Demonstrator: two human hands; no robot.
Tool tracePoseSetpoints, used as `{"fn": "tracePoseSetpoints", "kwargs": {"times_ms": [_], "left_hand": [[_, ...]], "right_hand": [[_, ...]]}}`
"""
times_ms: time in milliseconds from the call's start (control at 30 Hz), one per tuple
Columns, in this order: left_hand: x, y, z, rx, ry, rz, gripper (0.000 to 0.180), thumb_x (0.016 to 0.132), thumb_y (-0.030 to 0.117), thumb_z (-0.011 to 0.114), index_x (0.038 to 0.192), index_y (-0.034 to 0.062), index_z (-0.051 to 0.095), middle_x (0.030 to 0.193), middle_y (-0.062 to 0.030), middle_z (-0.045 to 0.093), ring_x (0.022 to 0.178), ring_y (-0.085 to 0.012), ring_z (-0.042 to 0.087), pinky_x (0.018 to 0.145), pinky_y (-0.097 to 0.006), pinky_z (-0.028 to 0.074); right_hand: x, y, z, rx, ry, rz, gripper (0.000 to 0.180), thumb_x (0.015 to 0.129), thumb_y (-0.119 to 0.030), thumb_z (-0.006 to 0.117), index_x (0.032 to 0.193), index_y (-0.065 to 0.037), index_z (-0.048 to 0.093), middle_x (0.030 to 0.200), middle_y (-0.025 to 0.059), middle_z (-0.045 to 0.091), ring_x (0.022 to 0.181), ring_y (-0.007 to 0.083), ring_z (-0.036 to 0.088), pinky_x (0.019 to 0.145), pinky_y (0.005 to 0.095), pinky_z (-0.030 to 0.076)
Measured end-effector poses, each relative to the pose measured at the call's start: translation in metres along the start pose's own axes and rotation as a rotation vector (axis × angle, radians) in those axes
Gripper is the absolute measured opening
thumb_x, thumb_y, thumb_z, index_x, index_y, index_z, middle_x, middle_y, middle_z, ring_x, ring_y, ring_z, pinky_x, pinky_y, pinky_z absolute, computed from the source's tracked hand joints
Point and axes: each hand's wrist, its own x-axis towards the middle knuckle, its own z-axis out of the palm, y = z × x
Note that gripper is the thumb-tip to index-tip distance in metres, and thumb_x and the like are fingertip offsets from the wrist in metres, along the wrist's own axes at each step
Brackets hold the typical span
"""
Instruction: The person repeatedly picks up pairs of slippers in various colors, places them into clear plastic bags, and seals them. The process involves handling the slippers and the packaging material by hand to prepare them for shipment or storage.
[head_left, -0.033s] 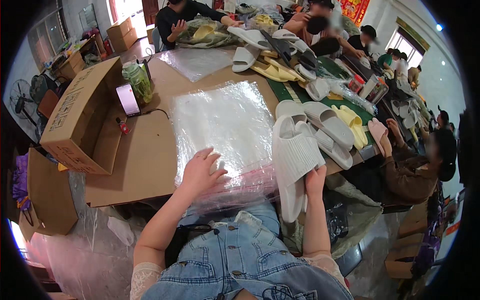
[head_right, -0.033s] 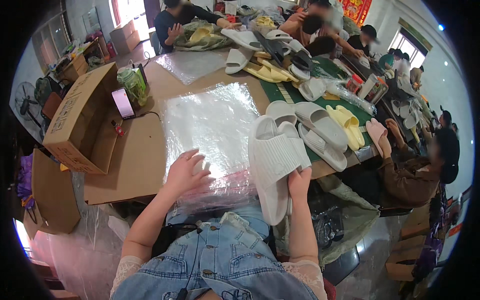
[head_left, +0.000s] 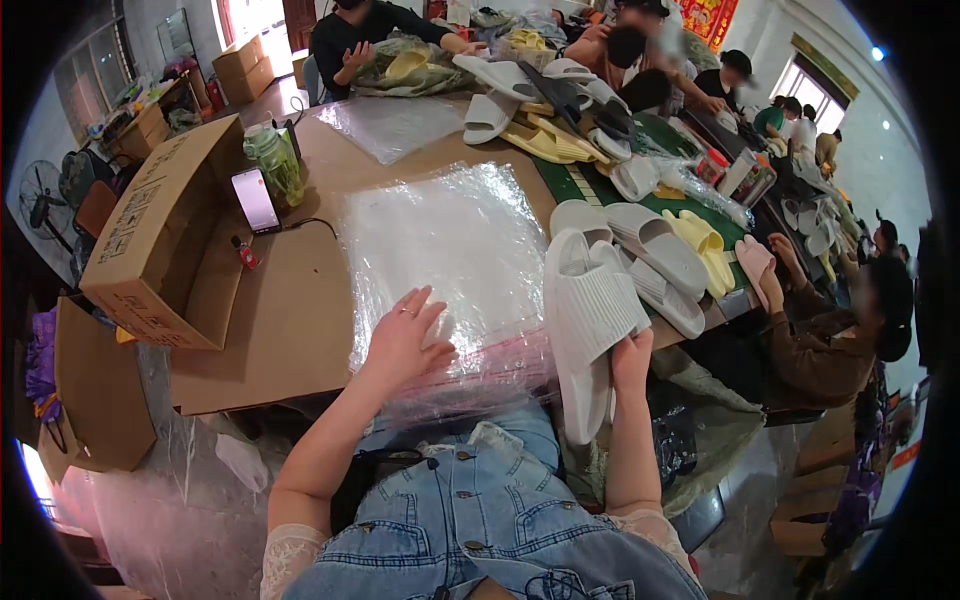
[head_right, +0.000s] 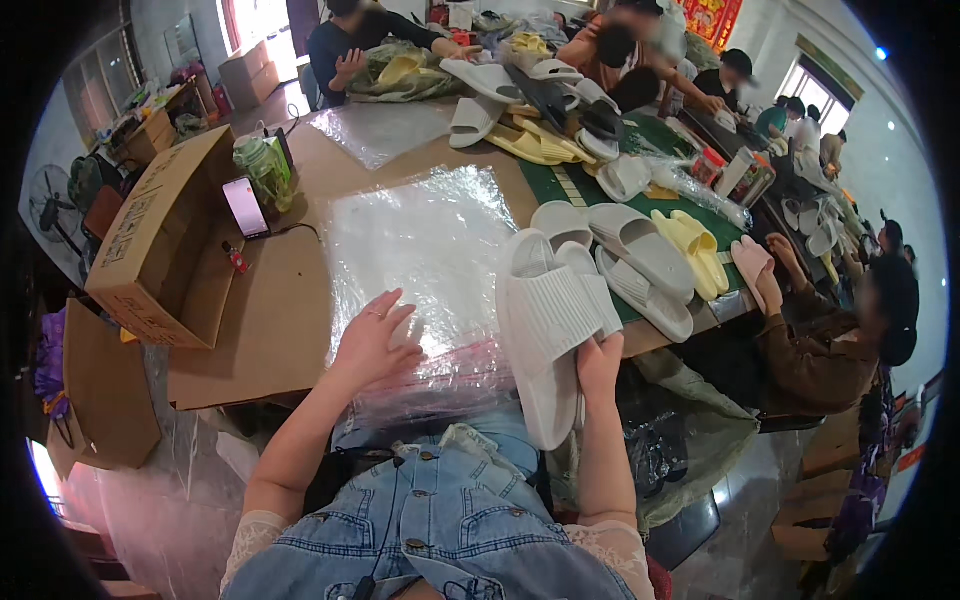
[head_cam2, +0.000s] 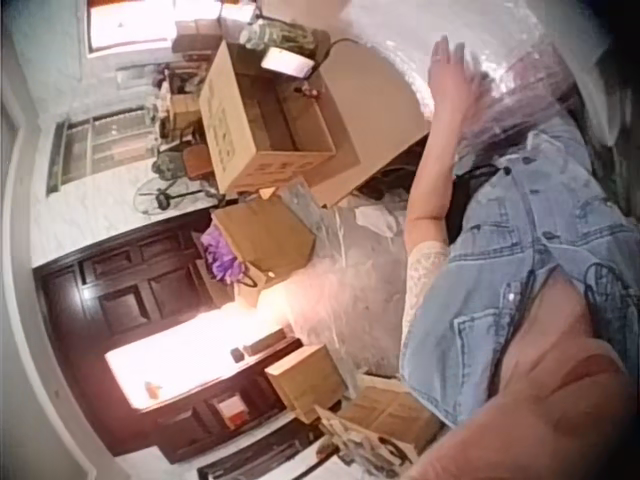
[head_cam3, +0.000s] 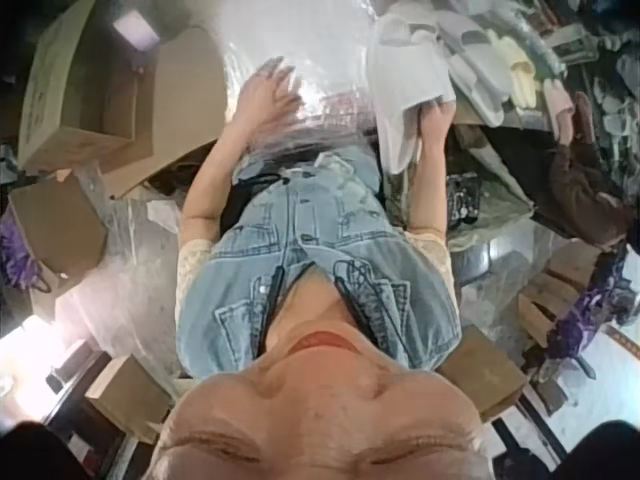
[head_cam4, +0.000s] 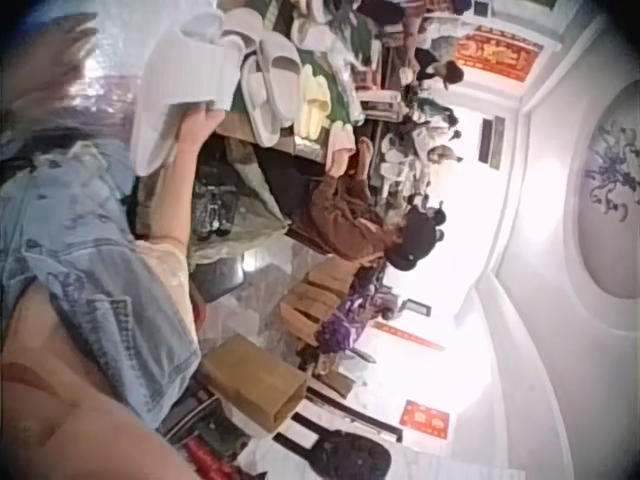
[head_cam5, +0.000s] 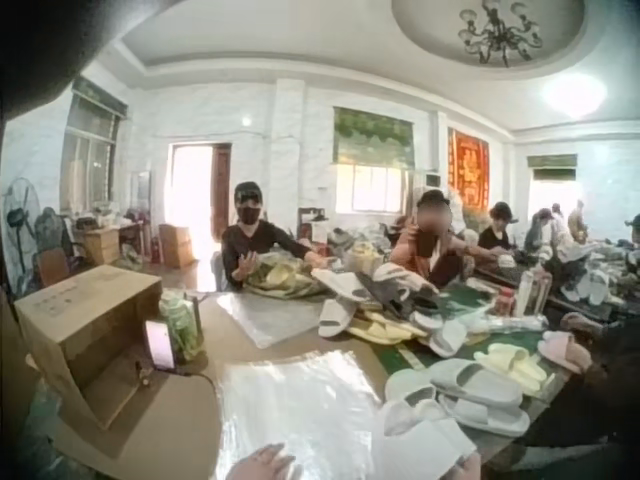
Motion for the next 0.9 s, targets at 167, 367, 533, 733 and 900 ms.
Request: {"fn": "tracePoseSetpoints", "kwargs": {"times_ms": [167,367,533,733,900], "left_hand": [[0.000,-0.014,0.025,0.011,-0.167,-0.002,0.065,0.081,0.040,0.076,0.136,0.0099,0.058,0.144,-0.0209,0.051,0.137,-0.0388,0.046,0.110,-0.049,0.041],[-0.004,-0.005,0.021,-0.020,-0.105,0.043,0.059,0.082,0.027,0.072,0.136,0.0095,0.056,0.142,-0.0250,0.051,0.135,-0.0446,0.046,0.111,-0.051,0.040],[-0.004,-0.008,0.037,0.116,-0.084,0.094,0.053,0.083,0.024,0.071,0.131,0.0081,0.057,0.141,-0.0260,0.052,0.132,-0.0470,0.048,0.109,-0.052,0.041],[0.004,-0.009,0.029,-0.102,0.023,-0.026,0.033,0.096,0.022,0.057,0.124,0.0059,0.064,0.128,-0.0203,0.064,0.118,-0.0391,0.060,0.101,-0.044,0.049],[0.018,-0.002,0.000,-0.377,-0.007,-0.194,0.038,0.102,0.025,0.048,0.132,0.0064,0.061,0.132,-0.0188,0.063,0.121,-0.0367,0.059,0.104,-0.041,0.046]], "right_hand": [[0.010,0.006,-0.016,-0.162,-0.060,-0.062,0.033,0.091,-0.003,0.063,0.122,0.009,0.062,0.119,0.0100,0.068,0.109,0.0182,0.063,0.093,0.0309,0.048],[-0.002,-0.014,0.000,-0.272,-0.188,0.093,0.036,0.088,-0.003,0.068,0.122,0.006,0.064,0.115,0.0082,0.070,0.108,0.0178,0.064,0.094,0.0313,0.048],[-0.025,-0.043,0.032,-0.348,-0.419,0.260,0.041,0.085,-0.002,0.072,0.125,0.004,0.064,0.119,0.0071,0.069,0.110,0.0159,0.063,0.095,0.0310,0.048],[-0.042,-0.055,0.049,-0.310,-0.637,0.455,0.042,0.087,-0.004,0.073,0.127,0.002,0.062,0.119,0.0055,0.068,0.111,0.0144,0.061,0.097,0.0299,0.048],[-0.034,-0.054,0.057,-0.434,-0.779,0.400,0.043,0.084,-0.003,0.071,0.126,0.004,0.062,0.122,0.0083,0.066,0.114,0.0179,0.059,0.099,0.0311,0.046]]}}
